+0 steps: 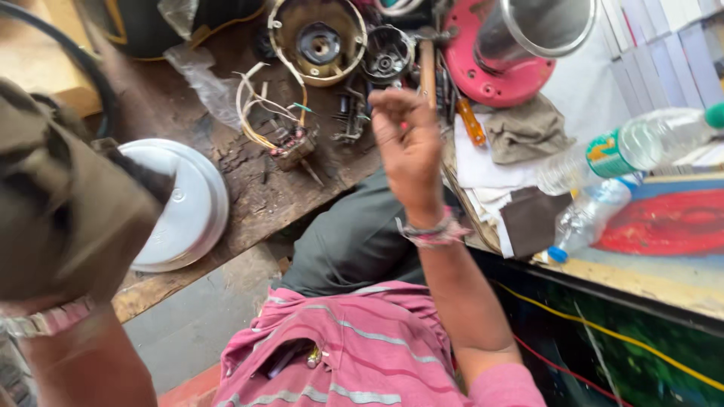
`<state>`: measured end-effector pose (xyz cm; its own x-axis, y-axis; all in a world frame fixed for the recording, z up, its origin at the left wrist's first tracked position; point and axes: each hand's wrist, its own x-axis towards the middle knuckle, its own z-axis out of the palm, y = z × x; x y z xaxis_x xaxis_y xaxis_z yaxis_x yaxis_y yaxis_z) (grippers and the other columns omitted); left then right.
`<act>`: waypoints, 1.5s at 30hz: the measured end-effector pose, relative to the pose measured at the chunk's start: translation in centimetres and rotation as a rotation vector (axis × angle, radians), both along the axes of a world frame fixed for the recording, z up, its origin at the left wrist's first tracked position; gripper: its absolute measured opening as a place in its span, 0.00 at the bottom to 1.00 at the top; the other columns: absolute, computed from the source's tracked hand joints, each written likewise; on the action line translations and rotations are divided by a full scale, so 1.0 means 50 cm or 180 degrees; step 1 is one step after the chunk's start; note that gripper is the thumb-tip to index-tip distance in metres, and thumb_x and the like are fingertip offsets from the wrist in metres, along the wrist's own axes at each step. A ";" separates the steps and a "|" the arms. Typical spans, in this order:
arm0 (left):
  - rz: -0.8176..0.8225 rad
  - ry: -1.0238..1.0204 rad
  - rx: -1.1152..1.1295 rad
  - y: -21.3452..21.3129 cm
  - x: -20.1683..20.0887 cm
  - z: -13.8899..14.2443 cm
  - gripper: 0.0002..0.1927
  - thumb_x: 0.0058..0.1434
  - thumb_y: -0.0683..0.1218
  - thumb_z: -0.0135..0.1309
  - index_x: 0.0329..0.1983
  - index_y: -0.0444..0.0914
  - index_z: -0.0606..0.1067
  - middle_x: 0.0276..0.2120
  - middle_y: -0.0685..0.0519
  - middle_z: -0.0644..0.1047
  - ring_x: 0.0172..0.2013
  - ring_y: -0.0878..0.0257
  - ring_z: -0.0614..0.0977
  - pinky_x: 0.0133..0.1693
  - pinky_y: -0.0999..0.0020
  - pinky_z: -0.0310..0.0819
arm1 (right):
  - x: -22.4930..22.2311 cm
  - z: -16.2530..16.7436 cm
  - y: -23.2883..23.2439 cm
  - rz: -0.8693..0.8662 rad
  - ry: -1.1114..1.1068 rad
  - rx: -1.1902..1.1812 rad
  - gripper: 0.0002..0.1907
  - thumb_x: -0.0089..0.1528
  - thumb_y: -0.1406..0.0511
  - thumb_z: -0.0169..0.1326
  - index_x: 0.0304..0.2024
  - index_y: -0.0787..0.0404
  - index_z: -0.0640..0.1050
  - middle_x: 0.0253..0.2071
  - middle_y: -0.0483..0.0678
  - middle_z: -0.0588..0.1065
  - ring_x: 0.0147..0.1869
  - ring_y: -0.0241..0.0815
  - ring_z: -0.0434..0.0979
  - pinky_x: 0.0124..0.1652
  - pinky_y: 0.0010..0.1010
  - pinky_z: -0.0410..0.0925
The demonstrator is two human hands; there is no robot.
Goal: The person sits at a cluttered workbench and handles a small motor or electrical component, wiping it with a cloth, then using a screwdriver to adjust parts. They repeatedly pick up and set down the component while manipulating wires and small metal pieces.
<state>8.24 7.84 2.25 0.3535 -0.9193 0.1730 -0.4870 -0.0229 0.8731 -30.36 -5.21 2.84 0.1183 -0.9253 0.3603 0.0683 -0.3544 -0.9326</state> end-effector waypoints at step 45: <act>-0.2473 -0.1619 0.1616 -0.383 -0.190 -0.063 0.19 0.65 0.49 0.56 0.54 0.33 0.76 0.45 0.36 0.81 0.46 0.44 0.83 0.50 0.53 0.75 | 0.172 -0.186 0.024 0.0308 0.2931 0.0040 0.18 0.57 0.60 0.67 0.39 0.67 0.76 0.38 0.62 0.76 0.46 0.65 0.76 0.46 0.51 0.69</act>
